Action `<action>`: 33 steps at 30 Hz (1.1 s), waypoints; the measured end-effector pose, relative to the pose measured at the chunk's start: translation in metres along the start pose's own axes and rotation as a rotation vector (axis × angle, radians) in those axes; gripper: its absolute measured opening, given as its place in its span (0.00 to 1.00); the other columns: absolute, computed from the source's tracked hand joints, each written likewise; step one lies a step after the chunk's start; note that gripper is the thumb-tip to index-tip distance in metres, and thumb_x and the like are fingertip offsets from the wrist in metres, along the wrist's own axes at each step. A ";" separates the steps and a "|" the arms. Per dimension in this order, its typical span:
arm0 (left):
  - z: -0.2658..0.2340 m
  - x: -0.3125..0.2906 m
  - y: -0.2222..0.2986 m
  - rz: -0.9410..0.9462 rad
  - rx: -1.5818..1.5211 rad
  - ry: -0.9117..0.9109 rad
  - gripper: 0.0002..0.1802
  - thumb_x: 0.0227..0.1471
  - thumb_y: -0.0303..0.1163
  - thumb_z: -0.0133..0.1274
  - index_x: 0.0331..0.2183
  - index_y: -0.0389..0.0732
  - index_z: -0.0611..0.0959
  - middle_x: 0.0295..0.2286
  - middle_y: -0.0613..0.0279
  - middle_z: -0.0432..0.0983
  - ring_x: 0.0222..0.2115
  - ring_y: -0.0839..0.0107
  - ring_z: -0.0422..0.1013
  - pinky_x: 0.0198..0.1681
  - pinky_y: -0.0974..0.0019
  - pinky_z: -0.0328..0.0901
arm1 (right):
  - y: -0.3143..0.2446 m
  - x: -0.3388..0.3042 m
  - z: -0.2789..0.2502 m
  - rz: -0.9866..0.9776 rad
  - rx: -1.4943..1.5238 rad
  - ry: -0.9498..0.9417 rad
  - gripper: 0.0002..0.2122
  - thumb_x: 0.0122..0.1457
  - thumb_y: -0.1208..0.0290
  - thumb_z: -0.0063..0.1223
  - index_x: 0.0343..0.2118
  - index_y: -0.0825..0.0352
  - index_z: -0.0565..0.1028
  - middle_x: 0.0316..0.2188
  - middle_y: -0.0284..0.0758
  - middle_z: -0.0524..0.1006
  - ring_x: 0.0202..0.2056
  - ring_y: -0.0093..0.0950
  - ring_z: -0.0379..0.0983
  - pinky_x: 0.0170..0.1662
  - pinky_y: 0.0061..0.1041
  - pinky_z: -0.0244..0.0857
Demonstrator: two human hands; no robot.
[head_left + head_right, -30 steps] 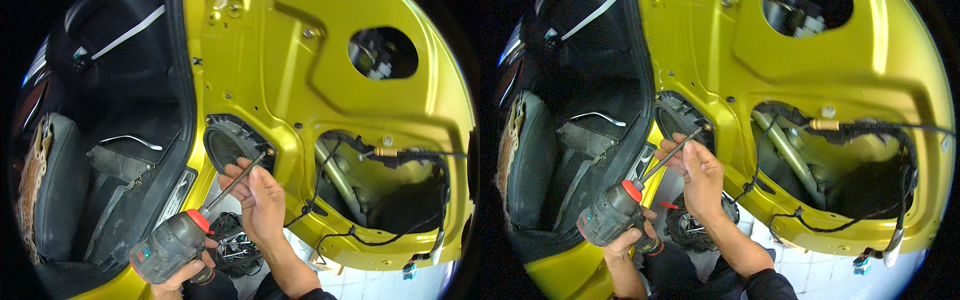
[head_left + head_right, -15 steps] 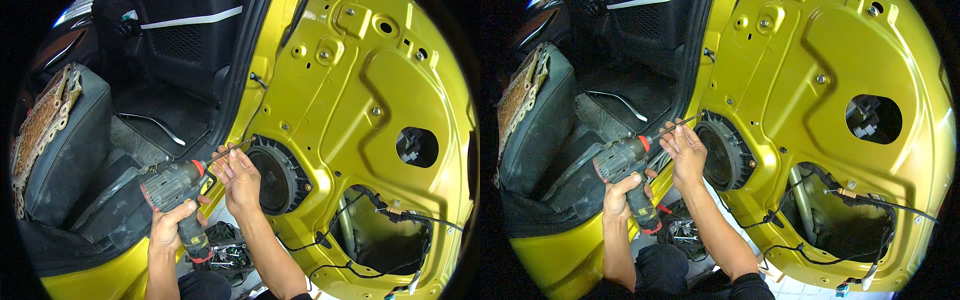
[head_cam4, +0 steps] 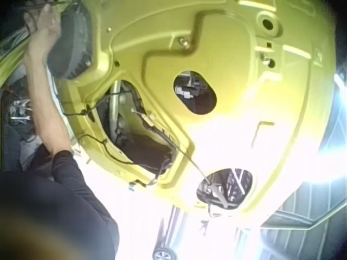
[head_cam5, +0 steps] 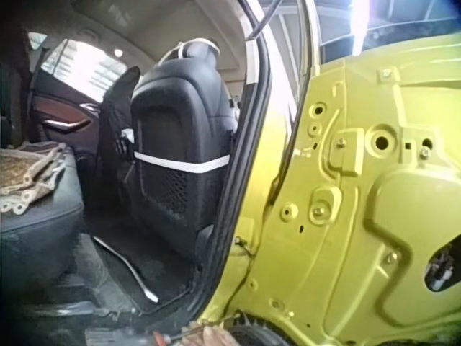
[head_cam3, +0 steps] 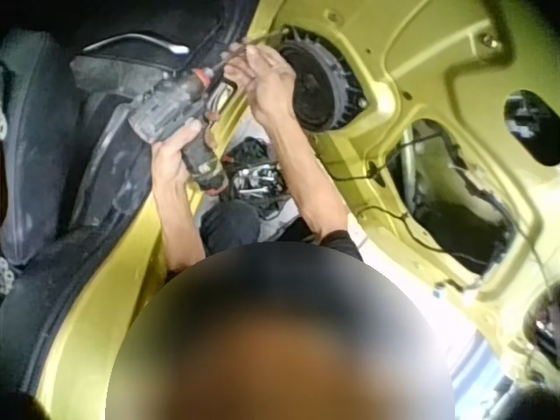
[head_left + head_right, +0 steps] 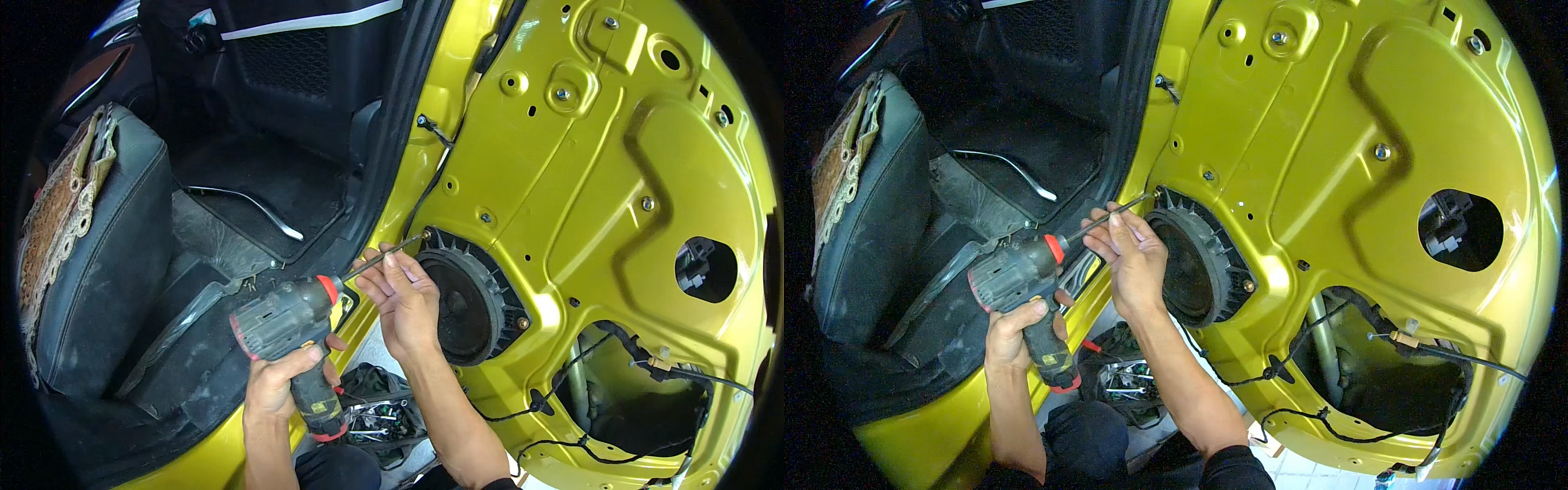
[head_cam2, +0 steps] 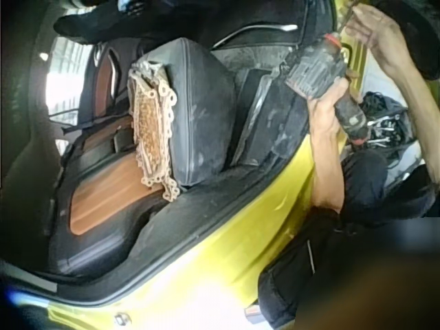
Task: The person installs a car speaker into the door panel of a yellow vehicle. They position the speaker, secure it with screws using a power drill, and connect the wiring harness to the speaker terminals.
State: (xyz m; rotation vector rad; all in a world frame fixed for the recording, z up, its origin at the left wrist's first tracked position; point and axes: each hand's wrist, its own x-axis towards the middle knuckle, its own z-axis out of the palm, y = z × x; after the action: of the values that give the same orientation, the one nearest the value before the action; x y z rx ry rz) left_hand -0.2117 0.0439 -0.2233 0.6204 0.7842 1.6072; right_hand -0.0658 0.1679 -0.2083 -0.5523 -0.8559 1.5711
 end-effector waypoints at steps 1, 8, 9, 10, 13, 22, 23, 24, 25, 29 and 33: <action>-0.001 0.001 0.000 -0.011 -0.002 -0.007 0.28 0.46 0.24 0.62 0.51 0.29 0.76 0.35 0.43 0.81 0.21 0.61 0.78 0.25 0.62 0.74 | 0.000 0.000 -0.001 0.006 0.001 0.020 0.16 0.67 0.69 0.56 0.52 0.73 0.72 0.45 0.44 0.80 0.44 0.34 0.81 0.48 0.30 0.78; -0.003 0.004 -0.002 -0.014 0.007 -0.032 0.29 0.46 0.23 0.62 0.51 0.28 0.76 0.35 0.42 0.81 0.21 0.61 0.78 0.25 0.61 0.75 | 0.000 0.001 -0.005 0.000 0.004 0.028 0.16 0.67 0.69 0.56 0.52 0.74 0.73 0.45 0.45 0.80 0.42 0.33 0.81 0.46 0.29 0.78; -0.004 0.004 -0.002 -0.015 0.014 -0.025 0.29 0.46 0.23 0.62 0.51 0.28 0.76 0.35 0.42 0.81 0.21 0.61 0.78 0.25 0.61 0.75 | 0.000 0.001 -0.005 0.005 -0.001 0.014 0.16 0.67 0.70 0.56 0.52 0.74 0.72 0.45 0.45 0.80 0.42 0.33 0.81 0.46 0.29 0.78; -0.004 0.004 -0.002 -0.011 0.003 -0.035 0.29 0.46 0.23 0.62 0.51 0.28 0.75 0.35 0.42 0.81 0.21 0.61 0.78 0.25 0.62 0.75 | -0.001 0.001 -0.006 0.000 -0.004 0.009 0.16 0.67 0.69 0.56 0.52 0.74 0.72 0.45 0.45 0.80 0.42 0.32 0.81 0.46 0.29 0.78; -0.005 0.004 0.000 -0.014 0.010 -0.030 0.29 0.46 0.23 0.61 0.51 0.28 0.75 0.35 0.42 0.81 0.21 0.61 0.78 0.25 0.62 0.74 | -0.001 0.004 -0.006 0.004 -0.011 0.007 0.16 0.67 0.69 0.56 0.52 0.75 0.73 0.45 0.45 0.80 0.42 0.32 0.81 0.46 0.30 0.78; -0.004 0.005 0.001 0.003 0.009 -0.059 0.29 0.45 0.23 0.61 0.51 0.28 0.75 0.35 0.42 0.81 0.21 0.61 0.78 0.25 0.62 0.74 | -0.001 0.003 -0.009 -0.015 -0.023 -0.009 0.17 0.66 0.69 0.58 0.51 0.76 0.73 0.44 0.47 0.81 0.41 0.32 0.81 0.46 0.30 0.79; -0.005 0.005 0.001 0.000 0.019 -0.054 0.29 0.45 0.23 0.61 0.51 0.27 0.75 0.35 0.42 0.81 0.21 0.61 0.78 0.25 0.62 0.74 | -0.001 0.004 -0.009 -0.014 -0.020 -0.006 0.17 0.66 0.69 0.58 0.51 0.76 0.73 0.44 0.47 0.81 0.41 0.33 0.81 0.46 0.30 0.79; -0.006 0.005 0.001 -0.001 0.027 -0.047 0.29 0.45 0.23 0.61 0.51 0.27 0.75 0.34 0.42 0.81 0.21 0.61 0.78 0.25 0.62 0.74 | -0.001 0.005 -0.010 -0.020 -0.018 -0.011 0.17 0.65 0.69 0.58 0.51 0.76 0.73 0.45 0.47 0.81 0.41 0.33 0.81 0.46 0.30 0.79; -0.007 0.005 0.001 -0.004 0.025 -0.049 0.29 0.45 0.23 0.61 0.51 0.28 0.75 0.34 0.42 0.81 0.22 0.61 0.78 0.25 0.62 0.74 | 0.000 0.006 -0.010 -0.017 -0.019 -0.006 0.17 0.65 0.69 0.58 0.51 0.75 0.73 0.45 0.47 0.81 0.41 0.33 0.81 0.46 0.30 0.78; -0.013 0.011 0.003 -0.009 0.089 -0.060 0.30 0.45 0.24 0.62 0.51 0.29 0.76 0.35 0.42 0.81 0.22 0.61 0.78 0.26 0.62 0.74 | 0.002 0.006 -0.011 -0.032 0.013 -0.019 0.17 0.65 0.68 0.59 0.51 0.75 0.73 0.44 0.46 0.81 0.42 0.33 0.81 0.47 0.31 0.78; -0.014 0.016 0.001 0.153 0.305 -0.105 0.32 0.41 0.25 0.64 0.50 0.28 0.77 0.34 0.44 0.81 0.22 0.62 0.78 0.27 0.63 0.73 | -0.001 0.003 -0.012 -0.019 0.032 -0.016 0.18 0.66 0.67 0.58 0.52 0.76 0.73 0.45 0.46 0.81 0.42 0.33 0.81 0.48 0.31 0.77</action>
State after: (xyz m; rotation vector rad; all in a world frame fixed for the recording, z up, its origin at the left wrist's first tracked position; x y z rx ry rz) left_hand -0.2260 0.0571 -0.2314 0.9961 0.9298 1.5903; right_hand -0.0566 0.1739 -0.2144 -0.5073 -0.8445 1.5710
